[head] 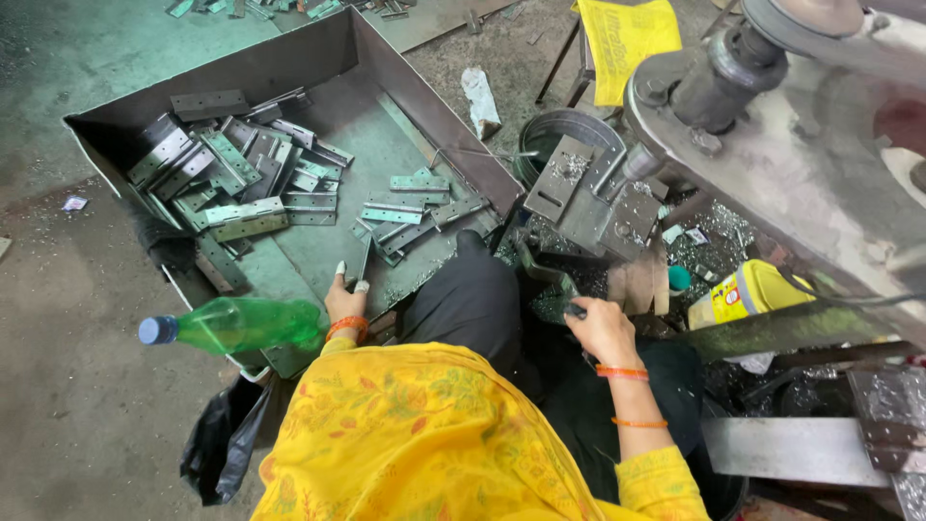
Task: The person operates a drill press to drill holes into small metal plates. They pick up plates from a pile, position them under the drill, activate the machine, and then place the finished plates into a metal bin.
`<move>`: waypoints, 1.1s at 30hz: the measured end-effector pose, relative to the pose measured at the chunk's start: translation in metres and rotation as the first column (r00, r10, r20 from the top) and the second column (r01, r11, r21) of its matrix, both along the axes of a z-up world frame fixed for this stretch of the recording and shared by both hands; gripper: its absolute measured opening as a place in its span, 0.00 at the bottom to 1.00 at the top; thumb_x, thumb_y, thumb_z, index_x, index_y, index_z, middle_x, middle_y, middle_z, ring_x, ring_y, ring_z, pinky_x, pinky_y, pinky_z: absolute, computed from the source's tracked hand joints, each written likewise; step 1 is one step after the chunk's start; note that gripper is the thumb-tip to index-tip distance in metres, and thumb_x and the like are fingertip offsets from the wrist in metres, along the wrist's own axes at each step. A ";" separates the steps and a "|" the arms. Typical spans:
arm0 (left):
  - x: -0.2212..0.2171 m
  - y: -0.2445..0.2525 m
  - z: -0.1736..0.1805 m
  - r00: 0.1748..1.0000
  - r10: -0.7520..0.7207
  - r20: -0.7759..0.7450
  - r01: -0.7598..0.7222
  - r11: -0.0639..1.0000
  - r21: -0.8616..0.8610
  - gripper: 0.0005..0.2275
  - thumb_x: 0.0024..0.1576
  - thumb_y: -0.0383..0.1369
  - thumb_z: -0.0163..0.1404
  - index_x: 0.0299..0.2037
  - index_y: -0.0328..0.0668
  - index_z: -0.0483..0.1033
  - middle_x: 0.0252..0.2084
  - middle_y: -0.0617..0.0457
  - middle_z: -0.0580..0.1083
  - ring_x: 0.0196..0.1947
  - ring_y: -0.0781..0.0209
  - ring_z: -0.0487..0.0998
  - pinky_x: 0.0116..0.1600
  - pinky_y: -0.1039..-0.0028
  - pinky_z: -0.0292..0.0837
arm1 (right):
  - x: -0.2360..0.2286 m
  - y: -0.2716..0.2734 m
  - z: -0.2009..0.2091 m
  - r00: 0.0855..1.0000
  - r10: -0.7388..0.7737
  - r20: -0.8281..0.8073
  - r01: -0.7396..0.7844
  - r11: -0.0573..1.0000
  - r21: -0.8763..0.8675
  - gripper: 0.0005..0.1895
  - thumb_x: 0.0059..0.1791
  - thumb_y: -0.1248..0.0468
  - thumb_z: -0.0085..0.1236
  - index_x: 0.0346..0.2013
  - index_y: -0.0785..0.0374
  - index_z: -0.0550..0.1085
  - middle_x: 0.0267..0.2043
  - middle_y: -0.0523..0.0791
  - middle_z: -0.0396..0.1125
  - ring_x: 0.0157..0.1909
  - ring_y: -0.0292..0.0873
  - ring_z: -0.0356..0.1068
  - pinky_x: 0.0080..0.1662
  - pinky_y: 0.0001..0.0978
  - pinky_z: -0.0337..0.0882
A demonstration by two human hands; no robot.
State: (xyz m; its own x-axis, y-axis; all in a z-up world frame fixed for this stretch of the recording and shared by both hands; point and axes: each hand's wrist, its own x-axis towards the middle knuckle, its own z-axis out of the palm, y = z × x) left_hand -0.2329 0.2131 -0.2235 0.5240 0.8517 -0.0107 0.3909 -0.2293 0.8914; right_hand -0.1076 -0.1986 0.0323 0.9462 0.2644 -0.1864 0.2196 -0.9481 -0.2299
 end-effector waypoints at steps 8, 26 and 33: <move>-0.004 -0.019 0.021 0.984 0.177 -0.012 -0.177 0.980 -0.089 0.28 0.50 0.27 0.58 0.65 0.42 0.72 0.48 0.39 0.80 0.48 0.44 0.81 0.56 0.60 0.74 | 0.001 0.001 -0.001 1.000 0.000 0.000 0.000 1.000 -0.016 0.19 0.45 0.50 0.61 0.49 0.47 0.82 0.45 0.50 0.76 0.50 0.55 0.76 0.52 0.47 0.75; 0.003 -0.035 0.042 0.899 0.123 -0.421 0.109 0.867 0.486 0.23 0.48 0.42 0.61 0.55 0.47 0.79 0.59 0.37 0.72 0.56 0.34 0.72 0.57 0.47 0.72 | 0.003 0.000 -0.013 0.996 0.007 0.089 -0.016 0.994 0.106 0.17 0.43 0.55 0.63 0.45 0.52 0.82 0.41 0.53 0.76 0.46 0.57 0.76 0.50 0.49 0.75; 0.041 -0.035 0.046 0.884 0.054 -0.465 0.175 0.883 0.436 0.23 0.50 0.37 0.58 0.58 0.48 0.77 0.57 0.39 0.73 0.50 0.42 0.71 0.50 0.55 0.68 | -0.004 -0.001 -0.021 0.990 0.032 0.140 -0.062 0.975 0.213 0.15 0.41 0.58 0.63 0.41 0.56 0.82 0.37 0.52 0.76 0.42 0.55 0.76 0.47 0.48 0.75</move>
